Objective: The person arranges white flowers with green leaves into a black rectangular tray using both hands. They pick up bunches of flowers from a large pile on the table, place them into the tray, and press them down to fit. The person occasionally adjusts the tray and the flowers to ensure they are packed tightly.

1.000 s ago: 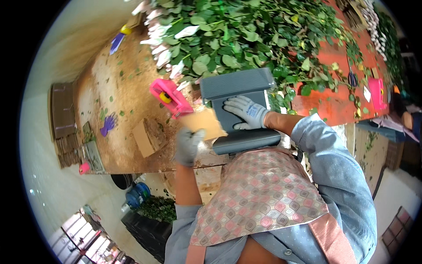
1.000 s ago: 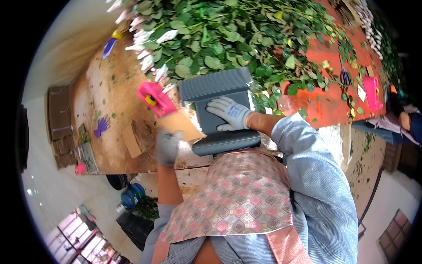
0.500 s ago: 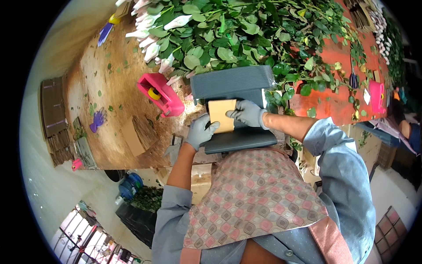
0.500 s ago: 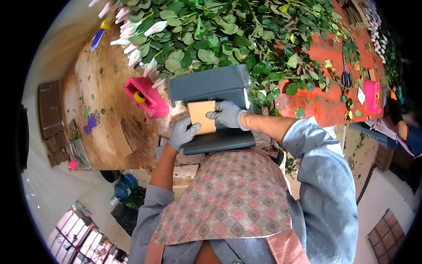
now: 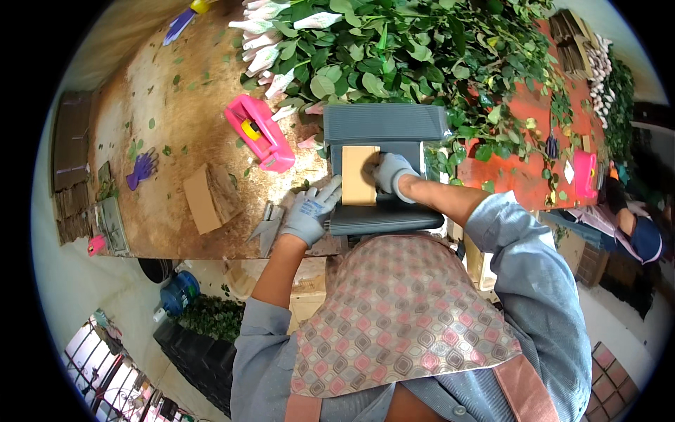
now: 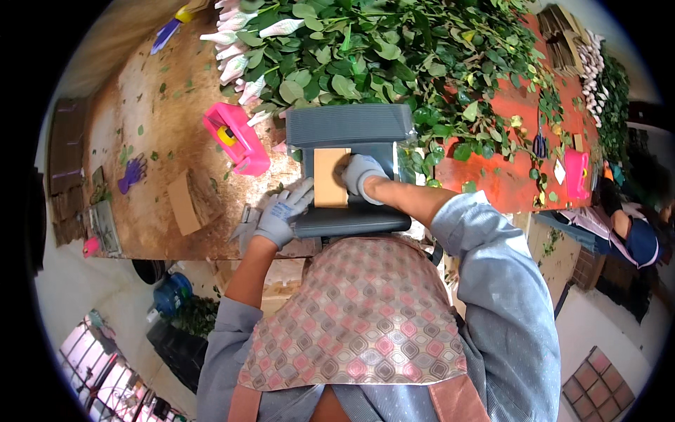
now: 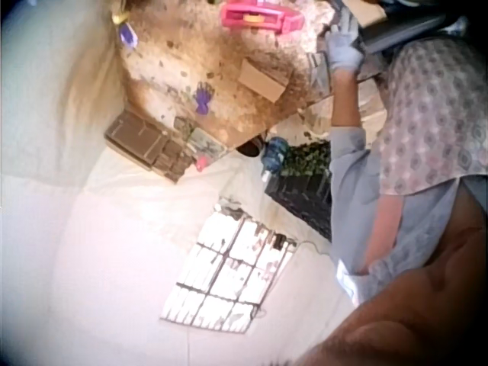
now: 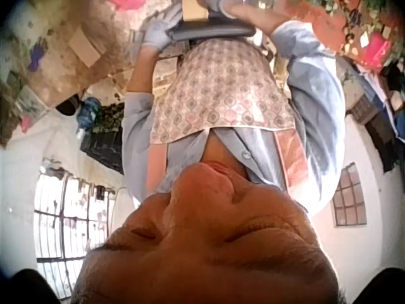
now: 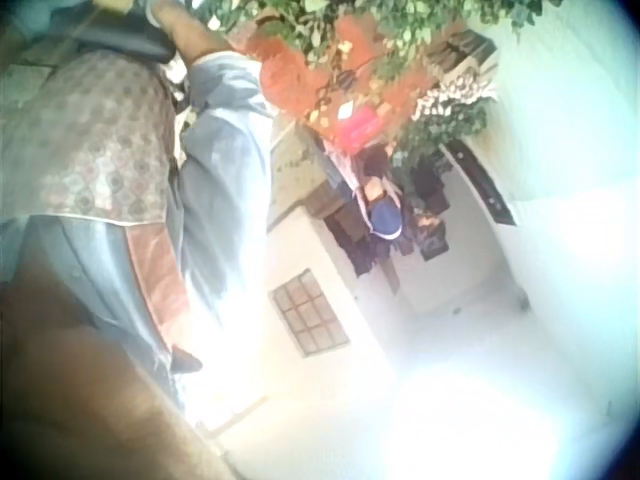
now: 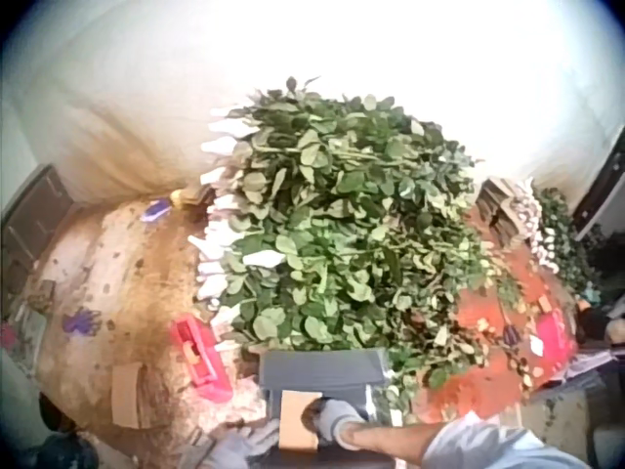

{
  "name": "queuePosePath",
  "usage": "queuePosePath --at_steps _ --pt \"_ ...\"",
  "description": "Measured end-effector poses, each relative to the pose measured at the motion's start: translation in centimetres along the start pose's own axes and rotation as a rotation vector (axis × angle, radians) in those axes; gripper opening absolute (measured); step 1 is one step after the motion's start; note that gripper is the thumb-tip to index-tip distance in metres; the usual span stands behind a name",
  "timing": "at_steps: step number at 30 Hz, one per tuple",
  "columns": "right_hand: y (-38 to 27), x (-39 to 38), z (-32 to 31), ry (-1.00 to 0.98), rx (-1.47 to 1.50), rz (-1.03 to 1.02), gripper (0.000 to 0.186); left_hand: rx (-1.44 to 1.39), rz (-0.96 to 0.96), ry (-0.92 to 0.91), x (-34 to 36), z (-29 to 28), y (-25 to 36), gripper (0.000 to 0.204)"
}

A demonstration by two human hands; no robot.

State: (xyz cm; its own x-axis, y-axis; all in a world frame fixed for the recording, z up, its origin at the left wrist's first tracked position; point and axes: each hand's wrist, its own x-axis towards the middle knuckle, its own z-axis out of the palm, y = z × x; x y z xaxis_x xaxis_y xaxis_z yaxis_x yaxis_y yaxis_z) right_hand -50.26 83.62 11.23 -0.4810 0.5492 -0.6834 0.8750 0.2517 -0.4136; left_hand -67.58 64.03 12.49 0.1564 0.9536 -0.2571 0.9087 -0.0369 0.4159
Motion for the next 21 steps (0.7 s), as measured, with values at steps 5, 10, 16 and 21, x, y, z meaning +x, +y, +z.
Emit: queuePosePath --at_steps 5,10,16,21 --pt "3.3 5.9 2.0 -0.109 -0.36 -0.098 0.04 0.039 0.023 -0.016 0.4 0.0 -0.1 0.069" --pt "-2.4 -1.2 -3.0 -0.081 -0.19 -0.052 0.048 0.114 0.01 0.023 0.0 -1.6 0.7 0.057" --pt "-0.8 0.5 -1.7 -0.047 -0.217 -0.003 0.044 -0.352 -0.138 -0.075 4.5 -7.0 1.7 0.034" --pt "-2.1 -0.6 -2.8 0.052 -0.323 -0.096 0.042 -0.076 -0.138 -0.297 6.7 -4.0 2.1 0.043"
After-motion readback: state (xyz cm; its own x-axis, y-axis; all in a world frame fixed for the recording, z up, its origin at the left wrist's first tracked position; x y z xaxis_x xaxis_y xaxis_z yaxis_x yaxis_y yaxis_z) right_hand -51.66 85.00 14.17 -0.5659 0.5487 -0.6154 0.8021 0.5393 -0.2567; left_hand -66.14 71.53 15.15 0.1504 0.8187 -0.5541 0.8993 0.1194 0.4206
